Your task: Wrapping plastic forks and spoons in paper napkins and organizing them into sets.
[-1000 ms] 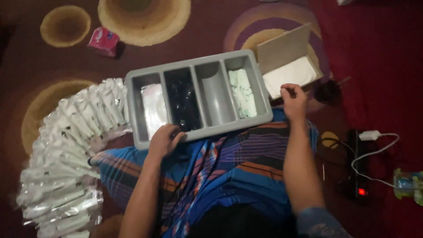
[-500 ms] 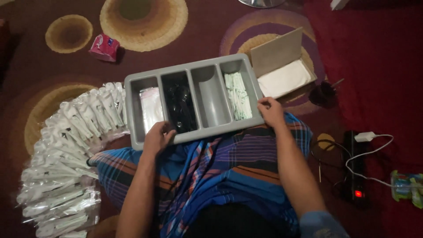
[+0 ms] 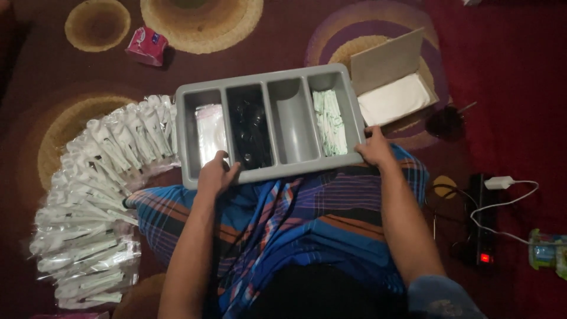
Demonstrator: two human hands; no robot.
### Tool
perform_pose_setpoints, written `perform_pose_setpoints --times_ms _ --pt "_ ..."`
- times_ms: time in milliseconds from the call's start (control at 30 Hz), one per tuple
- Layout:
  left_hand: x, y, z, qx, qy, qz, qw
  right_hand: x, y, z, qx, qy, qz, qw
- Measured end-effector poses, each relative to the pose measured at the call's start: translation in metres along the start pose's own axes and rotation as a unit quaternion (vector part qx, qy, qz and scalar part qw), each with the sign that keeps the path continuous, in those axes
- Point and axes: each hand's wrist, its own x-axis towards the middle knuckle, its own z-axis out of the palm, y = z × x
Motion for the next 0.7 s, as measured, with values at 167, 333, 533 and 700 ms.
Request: perform_pose_setpoints --times_ms 167,333,533,700 --pt "-0.002 0.004 -0.002 0.024 -0.017 -0.003 1.0 -0.015 -0.007 -0.008 -0.074 -0.013 -0.006 0.997" --pt "-0.007 0.007 -0.004 0.017 -0.003 0.004 1.0 -0.039 -0.036 -0.017 -0.03 -0.035 -0.016 0.999" --pt "-0.016 0.02 -0.019 -0.008 -0.027 -0.011 1.0 0.011 0.004 -0.022 0.031 0.132 -0.039 0.99" --pt "-0.02 0.02 -0.022 -0.014 -0.029 -0.003 0.999 0.077 0.05 -0.025 -0.03 0.209 -0.09 0.973"
